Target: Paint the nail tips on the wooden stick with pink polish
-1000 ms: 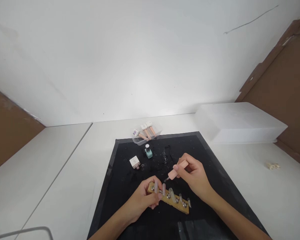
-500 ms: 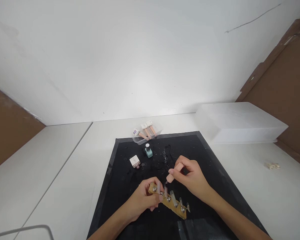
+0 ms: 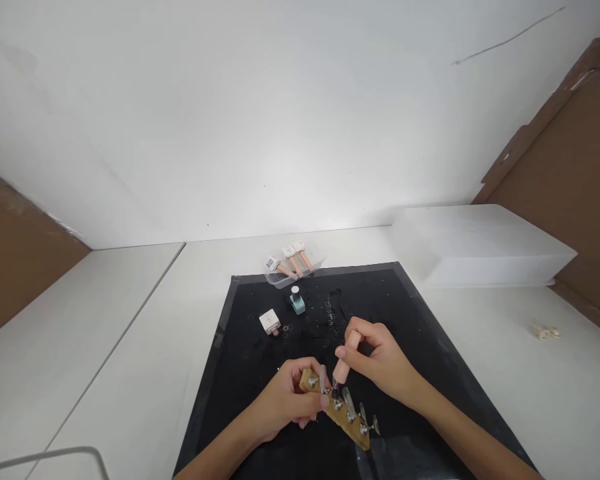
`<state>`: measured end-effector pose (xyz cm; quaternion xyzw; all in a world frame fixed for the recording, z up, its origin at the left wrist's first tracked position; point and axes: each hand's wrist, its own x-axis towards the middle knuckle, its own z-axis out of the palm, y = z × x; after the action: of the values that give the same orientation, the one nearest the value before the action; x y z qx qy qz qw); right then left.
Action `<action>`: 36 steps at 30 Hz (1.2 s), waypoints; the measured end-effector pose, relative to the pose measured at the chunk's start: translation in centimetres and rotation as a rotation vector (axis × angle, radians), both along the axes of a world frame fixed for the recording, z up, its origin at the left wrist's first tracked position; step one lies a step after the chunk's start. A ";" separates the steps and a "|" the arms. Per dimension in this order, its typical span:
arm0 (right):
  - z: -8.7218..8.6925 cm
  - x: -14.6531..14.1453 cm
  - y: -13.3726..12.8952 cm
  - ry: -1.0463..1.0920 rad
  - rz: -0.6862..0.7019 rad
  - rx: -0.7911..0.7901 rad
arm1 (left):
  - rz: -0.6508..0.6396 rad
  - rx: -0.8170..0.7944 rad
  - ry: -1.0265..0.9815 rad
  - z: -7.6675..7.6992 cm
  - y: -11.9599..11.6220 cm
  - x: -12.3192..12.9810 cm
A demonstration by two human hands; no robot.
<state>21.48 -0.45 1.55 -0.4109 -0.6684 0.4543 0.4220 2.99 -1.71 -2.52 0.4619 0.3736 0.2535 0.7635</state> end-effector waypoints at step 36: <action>-0.2 0.2 0.3 0.081 -0.030 -0.095 | 0.014 -0.010 -0.026 0.0 -0.2 -0.2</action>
<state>21.67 -0.18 1.35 -0.4217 -0.6224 0.4953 0.4354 2.84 -1.88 -2.51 0.4521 0.3679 0.2629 0.7688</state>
